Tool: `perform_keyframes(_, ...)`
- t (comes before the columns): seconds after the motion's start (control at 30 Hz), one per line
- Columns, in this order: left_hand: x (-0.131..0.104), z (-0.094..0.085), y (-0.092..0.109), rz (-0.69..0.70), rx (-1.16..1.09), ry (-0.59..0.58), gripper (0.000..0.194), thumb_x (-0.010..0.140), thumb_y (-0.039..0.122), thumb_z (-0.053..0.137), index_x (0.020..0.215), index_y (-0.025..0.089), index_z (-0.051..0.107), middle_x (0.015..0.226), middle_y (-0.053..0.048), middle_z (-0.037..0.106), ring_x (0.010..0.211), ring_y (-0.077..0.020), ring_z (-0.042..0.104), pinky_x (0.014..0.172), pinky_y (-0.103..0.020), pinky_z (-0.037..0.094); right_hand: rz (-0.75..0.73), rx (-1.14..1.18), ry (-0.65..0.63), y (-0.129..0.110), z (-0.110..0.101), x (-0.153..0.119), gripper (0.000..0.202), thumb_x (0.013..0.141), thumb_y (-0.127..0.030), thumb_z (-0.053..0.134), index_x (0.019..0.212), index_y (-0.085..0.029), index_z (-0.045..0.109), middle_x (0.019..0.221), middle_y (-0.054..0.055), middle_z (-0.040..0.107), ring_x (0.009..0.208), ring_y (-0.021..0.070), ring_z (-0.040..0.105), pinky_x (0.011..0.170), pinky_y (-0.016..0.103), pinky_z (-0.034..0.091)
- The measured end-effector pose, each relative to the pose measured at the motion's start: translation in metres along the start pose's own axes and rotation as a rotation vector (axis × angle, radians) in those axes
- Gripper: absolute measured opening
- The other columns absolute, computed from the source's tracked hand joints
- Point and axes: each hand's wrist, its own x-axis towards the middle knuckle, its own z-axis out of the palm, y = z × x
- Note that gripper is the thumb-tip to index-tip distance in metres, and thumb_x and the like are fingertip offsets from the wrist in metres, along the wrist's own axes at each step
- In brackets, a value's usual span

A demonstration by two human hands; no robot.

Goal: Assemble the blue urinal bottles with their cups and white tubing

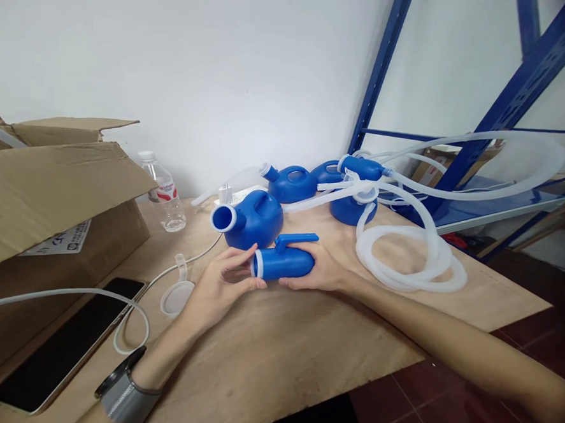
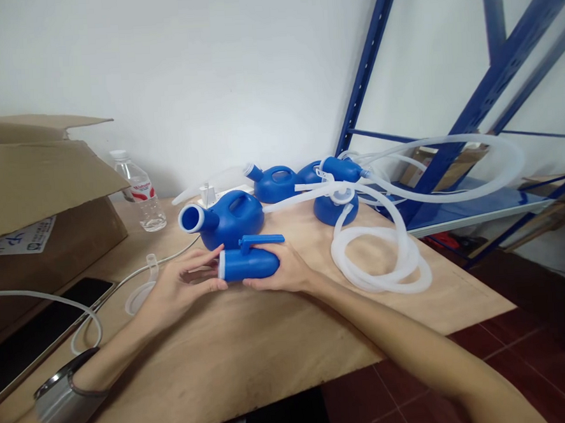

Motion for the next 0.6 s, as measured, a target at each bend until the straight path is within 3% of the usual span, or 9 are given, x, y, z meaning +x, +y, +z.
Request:
perform_keyframes(0.17,-0.003,-0.001,-0.001,0.052,0.074,-0.007,0.061,0.075,0.05,0.095,0.132,0.031,0.082,0.12,-0.006,0.077,0.109,-0.0283,0.077,0.109,-0.054,0.064,0.036,0.025,-0.025,-0.001,0.0,-0.001,0.066,0.071,-0.054,0.097,0.129,-0.027,0.079,0.138,0.011,0.077,0.129,0.0386,0.071,0.121,0.061,0.05)
perform_keyframes(0.4,-0.003,-0.003,0.002,0.28,0.327,0.028,0.05,0.084,0.043,0.09,0.133,0.035,0.082,0.134,-0.007,0.08,0.12,-0.0314,0.076,0.114,-0.053,0.059,0.227,0.121,-0.101,-0.002,-0.011,0.008,0.073,0.062,-0.062,0.099,0.122,-0.026,0.078,0.139,0.012,0.072,0.135,0.0417,0.065,0.123,0.064,0.047)
perform_keyframes(0.6,0.001,0.002,0.0,0.101,0.094,0.097,0.072,0.072,0.048,0.098,0.138,0.027,0.078,0.141,-0.01,0.078,0.115,-0.0314,0.079,0.111,-0.057,0.063,0.251,0.204,-0.145,-0.002,-0.016,0.02,0.071,0.066,-0.066,0.095,0.12,-0.025,0.075,0.136,0.011,0.071,0.134,0.0401,0.065,0.123,0.061,0.046)
